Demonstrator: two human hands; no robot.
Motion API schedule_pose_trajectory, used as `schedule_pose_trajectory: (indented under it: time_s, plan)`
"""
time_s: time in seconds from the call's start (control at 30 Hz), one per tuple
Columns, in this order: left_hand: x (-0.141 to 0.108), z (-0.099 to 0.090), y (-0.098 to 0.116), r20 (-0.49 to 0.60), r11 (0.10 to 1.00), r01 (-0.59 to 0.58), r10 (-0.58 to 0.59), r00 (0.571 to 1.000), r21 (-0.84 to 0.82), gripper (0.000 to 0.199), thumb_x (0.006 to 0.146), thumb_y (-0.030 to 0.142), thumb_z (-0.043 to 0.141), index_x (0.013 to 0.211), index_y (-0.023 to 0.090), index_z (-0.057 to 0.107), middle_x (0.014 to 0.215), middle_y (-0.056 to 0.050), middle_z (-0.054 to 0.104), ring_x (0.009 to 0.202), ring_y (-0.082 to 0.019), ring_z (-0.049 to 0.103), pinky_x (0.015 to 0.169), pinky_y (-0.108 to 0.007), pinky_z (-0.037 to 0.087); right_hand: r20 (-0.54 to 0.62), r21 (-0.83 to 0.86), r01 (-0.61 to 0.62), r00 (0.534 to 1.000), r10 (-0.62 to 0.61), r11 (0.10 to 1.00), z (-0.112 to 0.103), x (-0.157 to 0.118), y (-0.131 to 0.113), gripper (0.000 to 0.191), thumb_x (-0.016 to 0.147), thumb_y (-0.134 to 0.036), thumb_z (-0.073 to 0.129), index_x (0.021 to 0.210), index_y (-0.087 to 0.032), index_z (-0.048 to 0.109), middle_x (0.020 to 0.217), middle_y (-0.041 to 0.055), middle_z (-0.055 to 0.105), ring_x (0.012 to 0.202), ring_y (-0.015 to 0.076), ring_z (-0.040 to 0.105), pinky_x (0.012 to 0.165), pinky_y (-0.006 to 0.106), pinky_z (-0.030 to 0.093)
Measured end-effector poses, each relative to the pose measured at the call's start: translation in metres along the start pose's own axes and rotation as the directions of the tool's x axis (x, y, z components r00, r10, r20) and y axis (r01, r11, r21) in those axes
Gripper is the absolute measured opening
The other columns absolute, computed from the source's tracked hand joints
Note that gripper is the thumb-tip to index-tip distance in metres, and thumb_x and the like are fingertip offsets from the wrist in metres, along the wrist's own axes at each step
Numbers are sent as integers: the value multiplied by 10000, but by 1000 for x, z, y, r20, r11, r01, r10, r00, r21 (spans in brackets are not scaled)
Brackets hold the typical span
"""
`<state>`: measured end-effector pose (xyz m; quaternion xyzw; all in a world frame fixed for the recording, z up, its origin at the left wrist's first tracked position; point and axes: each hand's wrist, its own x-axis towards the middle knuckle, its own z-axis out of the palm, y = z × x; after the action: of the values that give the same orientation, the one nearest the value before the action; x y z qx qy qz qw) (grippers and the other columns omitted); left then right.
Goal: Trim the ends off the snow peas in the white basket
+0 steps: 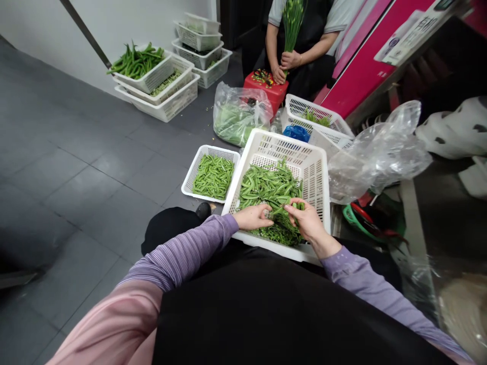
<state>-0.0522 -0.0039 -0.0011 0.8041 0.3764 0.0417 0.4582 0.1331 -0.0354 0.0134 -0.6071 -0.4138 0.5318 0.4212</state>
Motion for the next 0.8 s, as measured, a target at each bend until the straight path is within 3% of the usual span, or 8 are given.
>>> schedule_pose_trajectory:
  time_s: [0.1,0.17,0.27,0.33,0.43,0.57,0.7,0.8]
  plan:
    - [0,-6,4,16,991,-114,114,993,75,295,832,327,344,836,166,591,721,-4,596,636,-100,518,607,-196,373,-11,-280,76,997,-82,957,1,-2,3,298,682,-430,584,835,-180,527,478,-48,474,355,94,400,343,218,306]
    - [-1,-9,5,6,971,-98,99,995,216,312,827,301,342,713,161,596,667,-18,588,616,-114,517,590,-210,363,40,-576,256,957,-286,777,-1,-1,0,293,730,-392,539,922,-172,561,664,27,572,506,132,511,437,245,379]
    - [-3,-16,5,5,931,-77,80,997,356,292,792,318,390,645,167,592,604,-23,575,575,-127,505,558,-222,341,428,-761,556,818,-385,335,-3,5,-11,217,771,-273,496,949,-196,593,924,80,586,768,164,549,586,249,402]
    - [-4,-21,6,5,928,-111,116,993,356,276,776,312,412,612,169,584,594,-19,571,566,-121,496,558,-219,334,640,-689,687,726,-250,232,0,12,-19,133,763,-225,500,819,-197,617,845,63,592,760,155,538,600,237,386]
    - [-5,-28,6,-165,965,-125,165,972,230,285,790,301,396,617,159,574,616,-8,567,585,-106,483,583,-207,337,649,-599,642,739,-179,479,12,19,-26,94,711,-276,573,682,-188,586,676,14,564,641,130,517,570,230,376]
    - [-1,-31,6,-359,995,-82,54,932,-62,331,826,291,314,672,137,563,603,11,533,578,-85,461,571,-184,343,446,-192,135,894,-36,972,29,24,-19,213,692,-396,579,728,-199,507,477,-67,434,396,80,383,397,205,306]
    - [1,-22,2,-106,998,-58,60,993,23,235,740,213,407,600,138,580,571,1,550,543,-96,464,565,-201,349,149,237,-111,986,76,965,18,46,3,206,676,-382,535,653,-203,436,494,-50,459,393,78,392,330,187,269]
    - [0,-9,-3,143,978,-20,-10,990,208,162,658,181,487,599,158,637,612,-29,600,570,-129,503,590,-229,368,23,90,-145,989,144,985,-1,70,24,144,665,-334,502,694,-193,489,600,-6,572,436,90,463,353,200,324]
